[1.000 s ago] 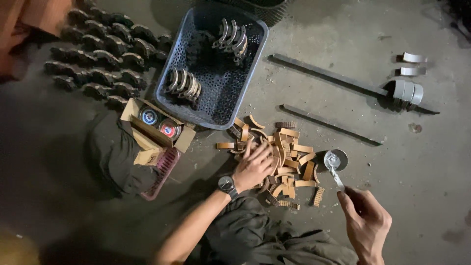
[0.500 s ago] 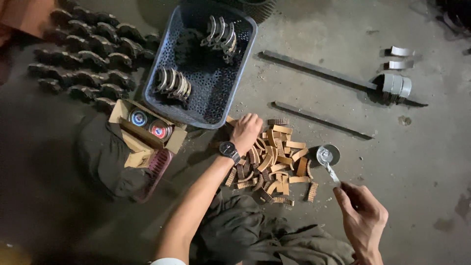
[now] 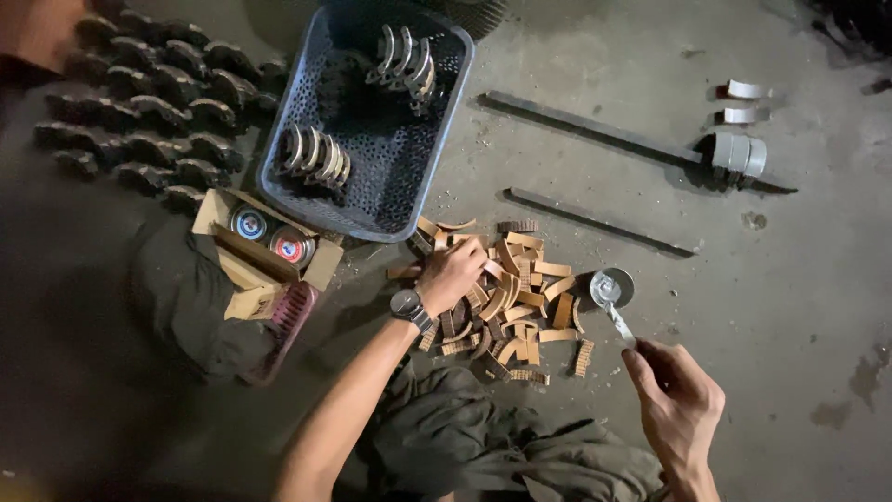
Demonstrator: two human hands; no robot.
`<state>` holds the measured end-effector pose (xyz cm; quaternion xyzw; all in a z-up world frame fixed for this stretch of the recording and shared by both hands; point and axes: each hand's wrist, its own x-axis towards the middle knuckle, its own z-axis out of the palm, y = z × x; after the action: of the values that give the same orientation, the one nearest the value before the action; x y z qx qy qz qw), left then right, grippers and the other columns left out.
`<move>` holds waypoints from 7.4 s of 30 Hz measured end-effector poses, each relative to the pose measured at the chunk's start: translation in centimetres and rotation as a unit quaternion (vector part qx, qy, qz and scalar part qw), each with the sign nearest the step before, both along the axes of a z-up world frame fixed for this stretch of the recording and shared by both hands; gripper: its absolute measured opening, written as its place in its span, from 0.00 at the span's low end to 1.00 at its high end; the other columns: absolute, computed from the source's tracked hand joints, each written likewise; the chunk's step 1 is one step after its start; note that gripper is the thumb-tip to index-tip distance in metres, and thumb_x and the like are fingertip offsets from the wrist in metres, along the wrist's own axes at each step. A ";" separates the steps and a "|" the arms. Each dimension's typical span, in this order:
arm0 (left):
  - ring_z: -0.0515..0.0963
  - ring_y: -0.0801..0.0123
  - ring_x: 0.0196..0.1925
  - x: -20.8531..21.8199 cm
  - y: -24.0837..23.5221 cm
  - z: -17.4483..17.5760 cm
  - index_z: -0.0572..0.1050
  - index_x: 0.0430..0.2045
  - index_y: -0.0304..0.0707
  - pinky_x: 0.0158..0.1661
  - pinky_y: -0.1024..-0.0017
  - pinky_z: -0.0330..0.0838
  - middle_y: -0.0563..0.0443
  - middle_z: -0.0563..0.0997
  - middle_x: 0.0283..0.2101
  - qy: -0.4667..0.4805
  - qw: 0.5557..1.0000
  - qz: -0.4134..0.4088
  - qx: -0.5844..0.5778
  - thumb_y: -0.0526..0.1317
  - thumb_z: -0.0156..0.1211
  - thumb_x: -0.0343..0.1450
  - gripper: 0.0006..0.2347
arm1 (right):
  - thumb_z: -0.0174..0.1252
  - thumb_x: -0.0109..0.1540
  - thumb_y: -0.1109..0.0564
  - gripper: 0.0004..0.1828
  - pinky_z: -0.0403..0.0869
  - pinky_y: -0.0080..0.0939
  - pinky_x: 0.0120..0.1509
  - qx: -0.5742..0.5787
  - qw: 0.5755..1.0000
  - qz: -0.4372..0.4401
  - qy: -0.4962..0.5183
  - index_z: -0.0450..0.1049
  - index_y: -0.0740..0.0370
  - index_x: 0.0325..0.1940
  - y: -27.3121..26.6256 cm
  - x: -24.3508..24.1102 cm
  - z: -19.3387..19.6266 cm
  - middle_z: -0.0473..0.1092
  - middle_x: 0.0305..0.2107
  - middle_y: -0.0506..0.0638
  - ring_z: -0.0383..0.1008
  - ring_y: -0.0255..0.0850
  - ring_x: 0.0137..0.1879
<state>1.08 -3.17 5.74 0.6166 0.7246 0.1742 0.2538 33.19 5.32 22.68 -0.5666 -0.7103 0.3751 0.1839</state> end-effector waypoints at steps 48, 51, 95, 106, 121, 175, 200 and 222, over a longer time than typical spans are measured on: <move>0.72 0.60 0.57 0.7 -6.8 -5.5 0.82 0.41 0.44 0.57 0.56 0.64 0.49 0.78 0.58 0.070 0.992 0.015 0.104 0.39 0.68 0.67 0.10 | 0.66 0.64 0.58 0.11 0.66 0.30 0.37 -0.011 1.000 0.003 0.016 0.81 0.66 0.48 -0.3 -0.5 0.1 0.72 0.26 0.45 0.65 0.28 0.32; 0.73 0.65 0.55 0.3 -6.2 -5.2 0.79 0.44 0.43 0.57 0.63 0.67 0.55 0.78 0.49 0.067 0.991 0.111 -0.014 0.43 0.66 0.77 0.07 | 0.67 0.63 0.58 0.11 0.64 0.31 0.35 -0.030 0.999 -0.018 0.003 0.81 0.67 0.47 -0.2 -0.5 0.2 0.71 0.24 0.46 0.63 0.29 0.31; 0.74 0.57 0.54 4.1 -0.8 0.5 0.76 0.40 0.33 0.56 0.55 0.69 0.46 0.77 0.49 0.128 0.981 -0.131 0.066 0.28 0.56 0.67 0.10 | 0.67 0.60 0.58 0.11 0.70 0.31 0.35 -0.011 1.000 0.007 0.024 0.81 0.66 0.45 0.3 0.2 0.0 0.75 0.27 0.46 0.70 0.30 0.31; 0.76 0.63 0.42 1.9 0.0 -2.0 0.77 0.32 0.33 0.46 0.60 0.73 0.47 0.77 0.35 0.150 0.968 -0.203 -0.006 0.33 0.57 0.72 0.03 | 0.66 0.60 0.58 0.12 0.68 0.30 0.33 -0.026 0.999 -0.001 0.043 0.81 0.66 0.46 0.4 0.8 0.0 0.75 0.27 0.44 0.69 0.27 0.30; 0.82 0.61 0.45 4.1 1.4 -2.8 0.81 0.43 0.32 0.50 0.64 0.77 0.44 0.84 0.44 -0.096 0.985 0.014 0.142 0.35 0.61 0.73 0.08 | 0.68 0.61 0.58 0.11 0.65 0.32 0.32 0.008 1.000 -0.008 0.007 0.81 0.66 0.45 0.5 0.6 0.2 0.72 0.23 0.46 0.64 0.29 0.28; 0.77 0.63 0.55 4.2 0.7 5.4 0.78 0.33 0.41 0.63 0.46 0.66 0.51 0.80 0.42 0.109 0.934 0.025 0.340 0.34 0.63 0.71 0.01 | 0.65 0.63 0.59 0.11 0.68 0.31 0.39 -0.013 1.000 -0.015 -0.003 0.81 0.68 0.46 0.6 -0.7 -1.1 0.73 0.26 0.48 0.68 0.31 0.33; 0.83 0.61 0.51 14.4 -0.6 12.1 0.67 0.55 0.24 0.53 0.65 0.80 0.39 0.80 0.51 -0.383 0.893 0.095 0.214 0.28 0.67 0.67 0.22 | 0.66 0.60 0.62 0.10 0.77 0.34 0.35 -0.191 0.948 -0.074 0.244 0.82 0.69 0.44 2.7 -3.9 -2.1 0.80 0.29 0.50 0.77 0.33 0.32; 0.84 0.59 0.48 11.5 0.3 15.4 0.71 0.50 0.24 0.53 0.61 0.81 0.38 0.81 0.47 -0.744 0.611 0.176 0.206 0.32 0.62 0.72 0.14 | 0.57 0.65 0.61 0.12 0.70 0.36 0.26 -0.224 0.924 -0.092 0.295 0.80 0.76 0.41 1.2 1.0 4.2 0.76 0.24 0.53 0.71 0.34 0.25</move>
<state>12.59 -2.90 21.10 0.1716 0.3267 0.7591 0.5363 34.23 6.49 26.84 -0.5192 -0.4661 0.6565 0.2869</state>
